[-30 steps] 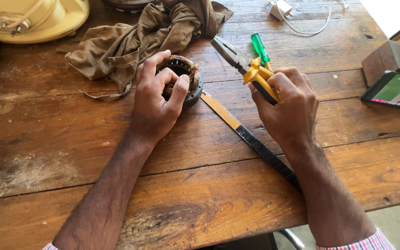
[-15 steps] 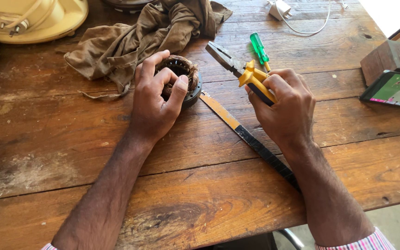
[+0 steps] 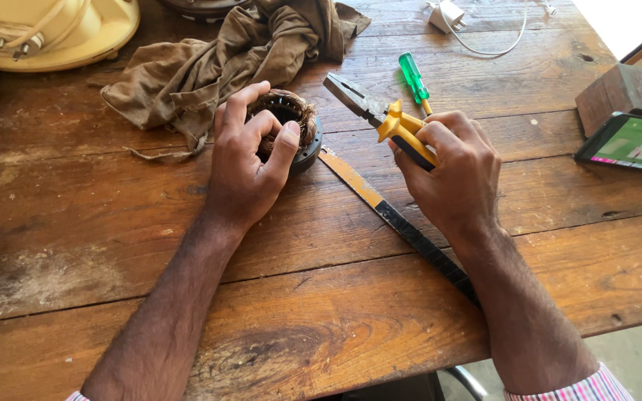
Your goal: The person removes old fibrous insulation material from the inside of a round motor housing on a wooden workbench. They first saw at the material with a hacksaw blade, then use pliers to pull out fibers and a screwdriver to pry and scrape the remaining material from the housing.
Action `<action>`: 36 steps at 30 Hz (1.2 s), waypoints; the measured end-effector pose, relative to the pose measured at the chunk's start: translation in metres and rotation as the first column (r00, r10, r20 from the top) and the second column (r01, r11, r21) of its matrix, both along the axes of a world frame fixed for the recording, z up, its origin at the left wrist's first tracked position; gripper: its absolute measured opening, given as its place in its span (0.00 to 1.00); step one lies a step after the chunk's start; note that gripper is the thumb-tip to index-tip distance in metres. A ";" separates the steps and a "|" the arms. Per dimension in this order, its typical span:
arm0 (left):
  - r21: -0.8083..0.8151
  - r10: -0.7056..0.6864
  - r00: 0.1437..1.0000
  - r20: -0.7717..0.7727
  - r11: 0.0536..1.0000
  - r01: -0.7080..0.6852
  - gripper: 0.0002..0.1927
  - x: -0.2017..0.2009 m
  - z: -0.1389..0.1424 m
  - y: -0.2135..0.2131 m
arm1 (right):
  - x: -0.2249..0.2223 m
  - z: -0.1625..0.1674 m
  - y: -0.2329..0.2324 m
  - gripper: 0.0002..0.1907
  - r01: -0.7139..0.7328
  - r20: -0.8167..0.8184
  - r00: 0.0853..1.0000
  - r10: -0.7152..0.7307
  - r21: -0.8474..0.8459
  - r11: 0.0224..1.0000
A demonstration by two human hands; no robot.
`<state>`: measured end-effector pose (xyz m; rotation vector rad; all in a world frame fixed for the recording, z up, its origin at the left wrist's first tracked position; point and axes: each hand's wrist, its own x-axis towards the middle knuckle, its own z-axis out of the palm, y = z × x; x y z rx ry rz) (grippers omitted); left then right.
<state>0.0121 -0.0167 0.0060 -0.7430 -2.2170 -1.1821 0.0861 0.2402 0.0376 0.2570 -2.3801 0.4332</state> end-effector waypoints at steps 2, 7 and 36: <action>0.002 -0.002 1.000 -0.002 1.000 0.002 0.19 0.000 0.000 0.000 | 0.000 -0.001 0.000 0.13 0.001 -0.001 1.000 -0.001 0.005 1.000; 0.010 -0.008 1.000 0.005 1.000 0.008 0.18 0.001 0.001 0.000 | -0.002 -0.002 0.001 0.14 0.001 -0.004 1.000 -0.001 0.040 0.999; 0.048 -0.013 0.999 0.043 0.999 0.011 0.13 0.001 0.002 0.000 | -0.001 -0.001 0.001 0.14 0.013 -0.014 1.000 -0.012 0.058 0.998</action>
